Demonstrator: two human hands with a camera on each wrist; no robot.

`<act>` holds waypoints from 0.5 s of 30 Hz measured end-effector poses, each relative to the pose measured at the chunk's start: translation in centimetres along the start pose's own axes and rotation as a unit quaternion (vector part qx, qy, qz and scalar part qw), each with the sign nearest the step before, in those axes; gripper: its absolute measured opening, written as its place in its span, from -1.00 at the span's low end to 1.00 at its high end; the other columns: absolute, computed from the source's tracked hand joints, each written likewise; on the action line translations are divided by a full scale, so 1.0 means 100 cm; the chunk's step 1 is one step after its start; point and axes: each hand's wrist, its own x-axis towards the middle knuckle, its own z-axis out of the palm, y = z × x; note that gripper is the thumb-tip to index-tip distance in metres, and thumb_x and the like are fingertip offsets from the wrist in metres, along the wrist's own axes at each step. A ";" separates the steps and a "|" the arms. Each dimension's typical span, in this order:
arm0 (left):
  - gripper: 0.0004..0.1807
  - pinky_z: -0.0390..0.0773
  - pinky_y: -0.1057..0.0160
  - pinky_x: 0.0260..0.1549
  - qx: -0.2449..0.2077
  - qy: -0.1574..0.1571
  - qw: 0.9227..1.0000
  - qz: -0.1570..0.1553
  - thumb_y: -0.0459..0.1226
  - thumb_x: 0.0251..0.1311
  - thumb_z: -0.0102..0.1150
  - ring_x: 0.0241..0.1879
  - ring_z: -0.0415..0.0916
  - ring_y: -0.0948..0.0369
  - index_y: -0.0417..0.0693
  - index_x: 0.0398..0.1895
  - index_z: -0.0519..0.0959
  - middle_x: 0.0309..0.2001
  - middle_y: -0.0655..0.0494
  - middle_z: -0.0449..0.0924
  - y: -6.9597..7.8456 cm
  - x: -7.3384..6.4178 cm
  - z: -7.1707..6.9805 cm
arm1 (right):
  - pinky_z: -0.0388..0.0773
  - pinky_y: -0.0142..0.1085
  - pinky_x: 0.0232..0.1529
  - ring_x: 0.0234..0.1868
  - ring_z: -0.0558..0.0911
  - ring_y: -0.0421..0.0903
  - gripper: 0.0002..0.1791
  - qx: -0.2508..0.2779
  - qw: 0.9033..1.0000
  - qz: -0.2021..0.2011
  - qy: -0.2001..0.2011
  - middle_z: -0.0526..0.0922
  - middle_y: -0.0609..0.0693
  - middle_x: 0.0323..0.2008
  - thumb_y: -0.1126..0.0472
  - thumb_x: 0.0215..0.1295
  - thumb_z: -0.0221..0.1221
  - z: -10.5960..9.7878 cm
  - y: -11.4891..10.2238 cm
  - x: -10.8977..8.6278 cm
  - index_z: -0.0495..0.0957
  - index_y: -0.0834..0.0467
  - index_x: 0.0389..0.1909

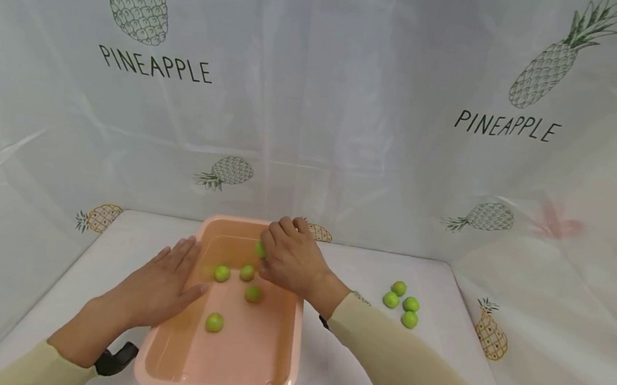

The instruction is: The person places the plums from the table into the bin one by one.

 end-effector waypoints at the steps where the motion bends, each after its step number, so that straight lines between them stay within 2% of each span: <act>1: -0.08 0.01 -0.18 0.36 0.001 0.002 1.000 0.000 0.16 0.39 -0.10 0.47 -0.11 -0.16 -0.38 0.49 -0.03 0.49 -0.31 -0.08 0.000 0.000 0.000 | 0.36 -0.10 -0.11 -0.27 0.36 0.02 -0.73 -0.003 1.000 -0.001 -0.006 0.39 -0.02 -0.37 -0.02 0.12 0.00 0.002 -0.001 0.000 0.39 0.12 -0.34; 9: -0.07 0.04 -0.16 0.36 -0.001 0.013 1.000 0.006 0.13 0.36 -0.01 0.46 -0.08 -0.16 -0.41 0.48 0.00 0.47 -0.34 -0.04 0.002 0.000 0.000 | 0.32 -0.09 -0.11 -0.27 0.29 0.02 -0.70 -0.017 0.999 0.009 -0.044 0.33 -0.02 -0.40 -0.07 0.18 0.05 0.010 -0.003 -0.004 0.34 0.10 -0.39; 15: -0.05 0.05 -0.16 0.36 -0.001 0.015 1.000 0.005 0.13 0.34 0.02 0.46 -0.07 -0.16 -0.42 0.48 0.00 0.47 -0.34 -0.03 0.001 0.000 0.002 | 0.31 -0.10 -0.13 -0.28 0.27 0.01 -0.69 -0.020 0.998 0.019 -0.050 0.30 -0.03 -0.43 -0.07 0.22 0.06 0.012 -0.005 -0.004 0.33 0.10 -0.42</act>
